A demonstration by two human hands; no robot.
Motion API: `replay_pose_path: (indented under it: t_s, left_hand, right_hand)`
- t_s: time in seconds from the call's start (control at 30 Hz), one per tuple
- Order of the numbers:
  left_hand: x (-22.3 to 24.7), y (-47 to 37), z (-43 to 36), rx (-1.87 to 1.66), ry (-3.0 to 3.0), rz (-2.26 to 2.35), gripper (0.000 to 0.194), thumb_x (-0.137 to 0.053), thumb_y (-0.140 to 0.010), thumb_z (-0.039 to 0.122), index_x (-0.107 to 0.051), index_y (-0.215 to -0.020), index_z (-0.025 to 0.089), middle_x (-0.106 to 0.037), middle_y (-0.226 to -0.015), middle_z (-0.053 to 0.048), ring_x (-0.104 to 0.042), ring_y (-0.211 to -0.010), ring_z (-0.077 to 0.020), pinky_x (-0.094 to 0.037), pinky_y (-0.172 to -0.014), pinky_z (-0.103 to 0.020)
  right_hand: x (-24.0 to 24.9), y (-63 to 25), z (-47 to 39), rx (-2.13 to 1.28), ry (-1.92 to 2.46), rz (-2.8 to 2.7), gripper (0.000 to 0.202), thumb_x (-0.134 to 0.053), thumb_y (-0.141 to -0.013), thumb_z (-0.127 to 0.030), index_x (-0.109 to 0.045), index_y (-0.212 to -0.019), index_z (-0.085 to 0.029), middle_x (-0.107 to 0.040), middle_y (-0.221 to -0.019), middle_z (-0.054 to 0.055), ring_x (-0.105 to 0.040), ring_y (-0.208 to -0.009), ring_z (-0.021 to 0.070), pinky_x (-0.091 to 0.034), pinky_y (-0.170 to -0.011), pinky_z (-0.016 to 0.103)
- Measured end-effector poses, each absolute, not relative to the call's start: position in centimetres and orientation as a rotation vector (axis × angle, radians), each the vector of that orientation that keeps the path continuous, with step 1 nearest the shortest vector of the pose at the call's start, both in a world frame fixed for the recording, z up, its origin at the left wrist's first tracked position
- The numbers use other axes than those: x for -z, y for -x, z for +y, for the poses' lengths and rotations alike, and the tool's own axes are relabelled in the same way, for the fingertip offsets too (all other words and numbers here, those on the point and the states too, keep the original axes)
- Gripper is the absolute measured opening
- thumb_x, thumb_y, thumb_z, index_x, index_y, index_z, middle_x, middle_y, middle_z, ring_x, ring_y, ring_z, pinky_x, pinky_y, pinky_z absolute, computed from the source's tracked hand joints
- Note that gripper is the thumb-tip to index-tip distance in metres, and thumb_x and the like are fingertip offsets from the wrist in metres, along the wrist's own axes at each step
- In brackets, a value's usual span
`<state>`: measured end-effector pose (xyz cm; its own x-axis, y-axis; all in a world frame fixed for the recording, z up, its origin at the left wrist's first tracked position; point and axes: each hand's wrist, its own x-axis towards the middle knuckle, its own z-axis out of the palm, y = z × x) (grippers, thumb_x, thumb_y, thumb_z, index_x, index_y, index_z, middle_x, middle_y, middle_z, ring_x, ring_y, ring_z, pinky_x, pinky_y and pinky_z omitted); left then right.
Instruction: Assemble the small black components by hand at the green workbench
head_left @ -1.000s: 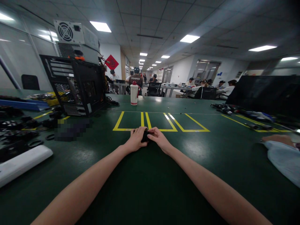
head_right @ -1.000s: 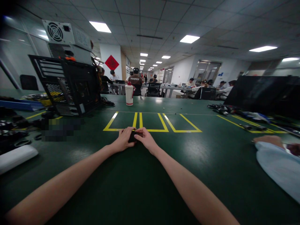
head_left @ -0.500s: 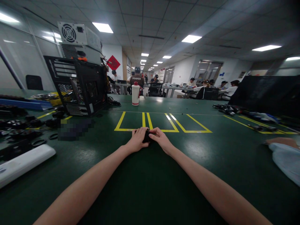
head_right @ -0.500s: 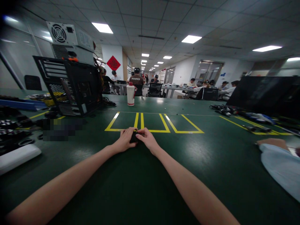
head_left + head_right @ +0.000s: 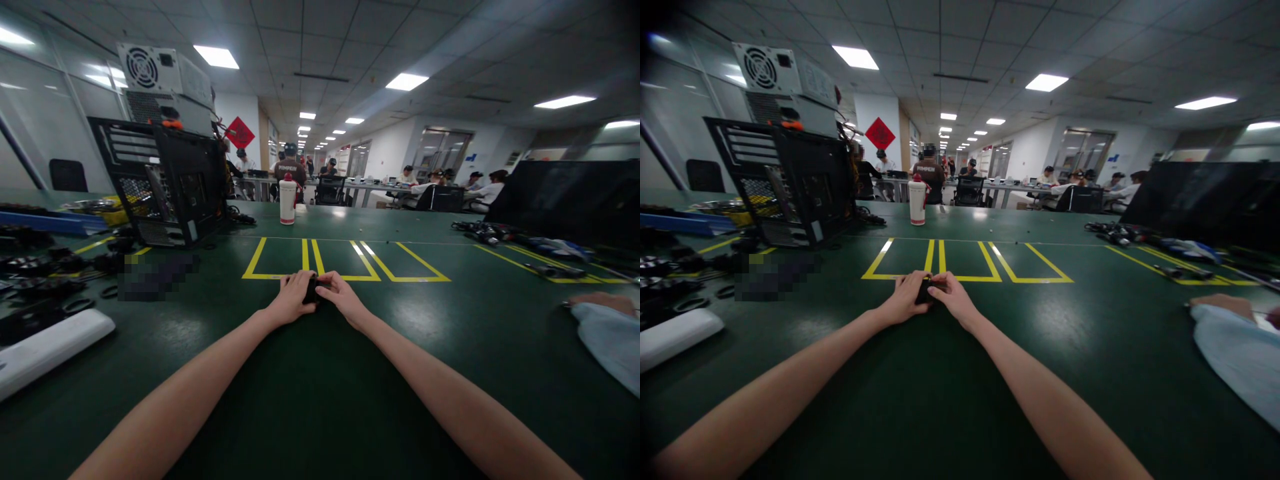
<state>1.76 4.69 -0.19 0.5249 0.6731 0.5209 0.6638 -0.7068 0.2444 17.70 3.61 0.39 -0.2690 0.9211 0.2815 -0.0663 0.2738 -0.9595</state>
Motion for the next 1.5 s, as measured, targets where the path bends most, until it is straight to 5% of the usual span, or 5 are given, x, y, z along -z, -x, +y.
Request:
replay_pose_path:
  t_s: [0.27, 0.47, 0.77, 1.5]
  left_hand:
    - [-0.01, -1.66, 4.59, -0.923, -2.724, 1.174, 0.052, -0.055, -0.068, 0.026, -0.03, -0.113, 0.019, -0.043, -0.109, -0.008, -0.04, -0.103, -0.0247, -0.027, -0.088, -0.042]
    - [-0.13, -1.67, 4.54, -0.915, -2.723, 1.177, 0.051, -0.054, -0.069, 0.028, -0.029, -0.113, 0.019, -0.042, -0.11, -0.008, -0.04, -0.103, -0.0255, -0.027, -0.088, -0.042]
    - [-0.29, -1.65, 4.35, -0.899, -2.716, 1.174, 0.053, -0.055, -0.069, 0.027, -0.029, -0.114, 0.019, -0.042, -0.112, -0.009, -0.04, -0.105, -0.0256, -0.026, -0.089, -0.043]
    - [-0.24, -1.65, 4.42, -0.92, -2.715, 1.163, 0.052, -0.055, -0.069, 0.026, -0.03, -0.113, 0.019, -0.043, -0.11, -0.008, -0.041, -0.104, -0.0254, -0.027, -0.088, -0.042]
  right_hand:
    - [-0.36, -18.1, 3.34, -1.327, 0.729, -1.513, 0.034, -0.066, -0.059, -0.014, -0.047, -0.086, -0.021, -0.053, -0.098, 0.0, -0.049, -0.1, 0.0147, -0.035, -0.091, 0.033]
    - [-0.25, -18.14, 3.65, -1.254, 0.784, -1.491, 0.022, -0.063, -0.064, -0.025, -0.052, -0.083, -0.021, -0.056, -0.088, -0.001, -0.052, -0.089, 0.0134, -0.037, -0.088, 0.034]
    - [-0.08, -18.28, 3.8, -1.355, 0.738, -1.48, 0.034, -0.066, -0.059, -0.015, -0.05, -0.088, -0.021, -0.056, -0.098, 0.0, -0.051, -0.098, 0.0151, -0.036, -0.09, 0.034]
    - [-0.29, -17.98, 3.57, -1.214, 0.805, -1.492, 0.025, -0.062, -0.063, -0.023, -0.05, -0.085, -0.022, -0.053, -0.093, -0.001, -0.052, -0.089, 0.0139, -0.039, -0.085, 0.033]
